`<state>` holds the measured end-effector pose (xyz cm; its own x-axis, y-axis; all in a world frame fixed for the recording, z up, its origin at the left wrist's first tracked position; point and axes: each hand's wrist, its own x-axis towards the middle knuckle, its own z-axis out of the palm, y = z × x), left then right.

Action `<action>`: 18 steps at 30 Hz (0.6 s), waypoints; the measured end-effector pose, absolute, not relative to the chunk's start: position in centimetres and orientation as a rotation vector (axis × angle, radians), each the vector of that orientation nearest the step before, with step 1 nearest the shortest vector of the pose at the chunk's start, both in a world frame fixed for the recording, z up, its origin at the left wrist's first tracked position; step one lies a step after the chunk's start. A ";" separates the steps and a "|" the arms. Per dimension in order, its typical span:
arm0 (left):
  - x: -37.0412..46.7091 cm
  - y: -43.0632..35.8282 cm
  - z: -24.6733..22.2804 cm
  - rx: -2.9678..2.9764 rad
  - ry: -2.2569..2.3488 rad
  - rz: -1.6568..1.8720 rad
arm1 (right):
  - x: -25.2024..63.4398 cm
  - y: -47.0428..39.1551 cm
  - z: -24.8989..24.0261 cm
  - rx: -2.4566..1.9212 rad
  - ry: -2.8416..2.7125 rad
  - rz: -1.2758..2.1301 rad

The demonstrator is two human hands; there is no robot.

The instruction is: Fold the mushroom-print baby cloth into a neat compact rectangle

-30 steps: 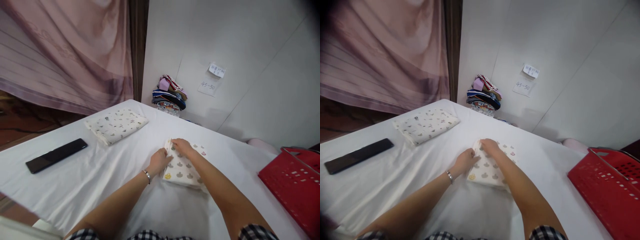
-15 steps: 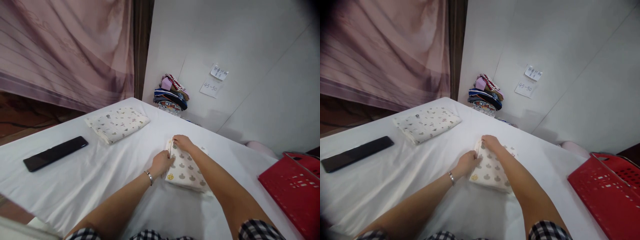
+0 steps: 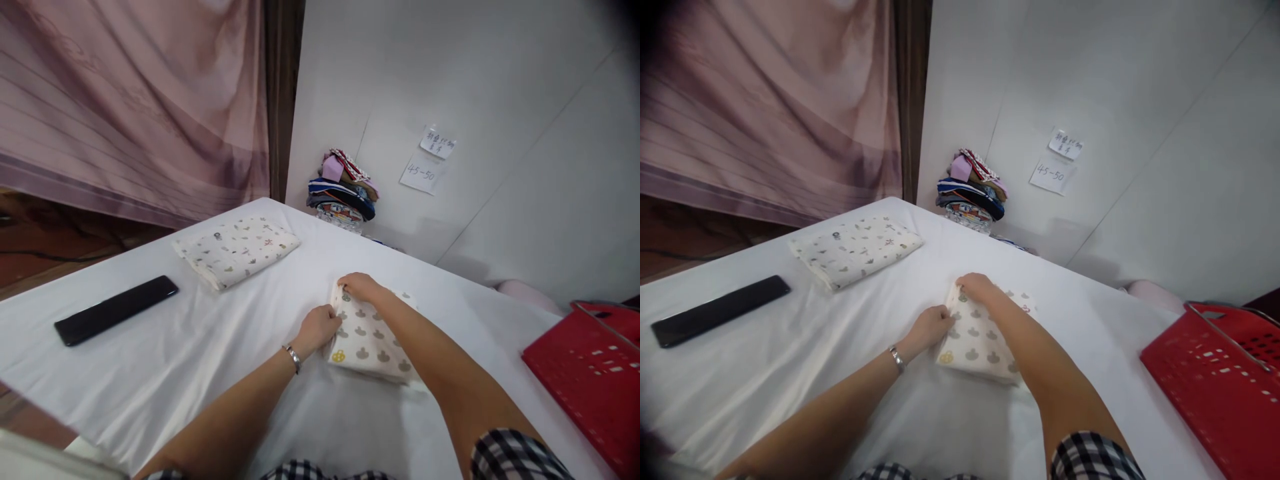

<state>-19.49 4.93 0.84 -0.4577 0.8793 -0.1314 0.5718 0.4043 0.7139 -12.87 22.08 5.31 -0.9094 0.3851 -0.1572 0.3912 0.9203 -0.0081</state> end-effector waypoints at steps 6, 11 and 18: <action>-19.3 4.7 1.5 1.192 2.205 0.850 | -12.6 22.3 5.2 0.551 2.936 -0.023; -18.8 4.6 1.8 1.223 2.223 0.826 | -11.8 21.9 5.2 0.563 2.969 -0.022; -18.6 4.5 2.4 1.270 2.172 0.859 | -11.3 21.6 6.3 0.652 3.025 -0.036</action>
